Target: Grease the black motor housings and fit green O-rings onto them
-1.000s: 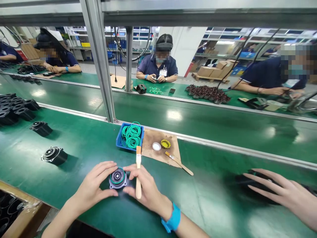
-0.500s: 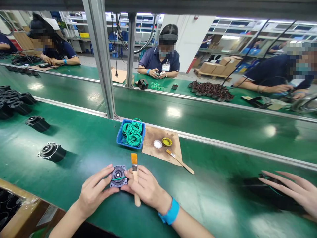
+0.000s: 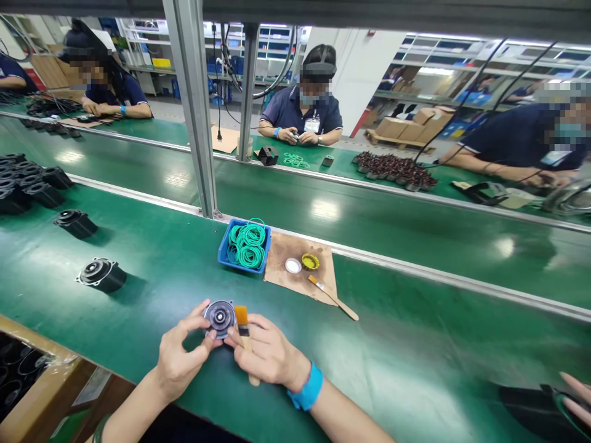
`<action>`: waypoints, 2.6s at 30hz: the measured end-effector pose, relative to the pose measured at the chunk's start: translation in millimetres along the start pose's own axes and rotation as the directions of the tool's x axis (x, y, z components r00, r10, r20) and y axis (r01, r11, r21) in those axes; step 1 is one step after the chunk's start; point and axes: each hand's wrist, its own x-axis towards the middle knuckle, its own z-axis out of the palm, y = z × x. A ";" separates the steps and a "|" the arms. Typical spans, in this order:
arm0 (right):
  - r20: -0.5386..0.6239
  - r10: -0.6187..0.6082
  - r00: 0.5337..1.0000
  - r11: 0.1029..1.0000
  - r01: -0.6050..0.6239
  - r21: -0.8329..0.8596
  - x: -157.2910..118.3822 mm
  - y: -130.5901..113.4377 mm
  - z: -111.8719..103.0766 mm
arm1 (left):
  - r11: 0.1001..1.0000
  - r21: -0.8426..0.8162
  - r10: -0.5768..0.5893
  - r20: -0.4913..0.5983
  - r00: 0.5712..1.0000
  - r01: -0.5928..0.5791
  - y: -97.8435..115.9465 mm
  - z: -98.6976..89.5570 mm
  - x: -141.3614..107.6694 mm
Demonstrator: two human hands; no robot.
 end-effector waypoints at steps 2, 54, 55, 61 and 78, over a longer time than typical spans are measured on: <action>0.028 0.031 0.999 0.999 -0.032 0.019 1.4 -0.8 -2.1 | 0.999 0.021 0.043 -0.006 0.999 -0.043 -1.8 -2.0 0.5; 0.087 0.715 0.693 0.614 -0.683 0.395 54.7 -8.8 -49.7 | 0.939 -0.160 -0.269 0.211 0.940 0.304 16.8 -11.7 14.3; 0.092 0.710 0.698 0.618 -0.681 0.392 56.2 -9.0 -50.2 | 0.942 -0.164 -0.256 0.214 0.943 0.293 17.2 -11.7 14.7; 0.100 0.679 0.727 0.627 -0.645 0.437 61.2 -15.2 -52.9 | 0.959 -0.141 -0.219 0.190 0.957 0.247 19.7 -9.4 13.9; -0.062 0.828 0.557 0.509 -0.702 0.498 57.2 -22.4 -33.7 | 0.990 0.117 -0.092 0.089 0.992 0.081 23.2 -7.2 9.3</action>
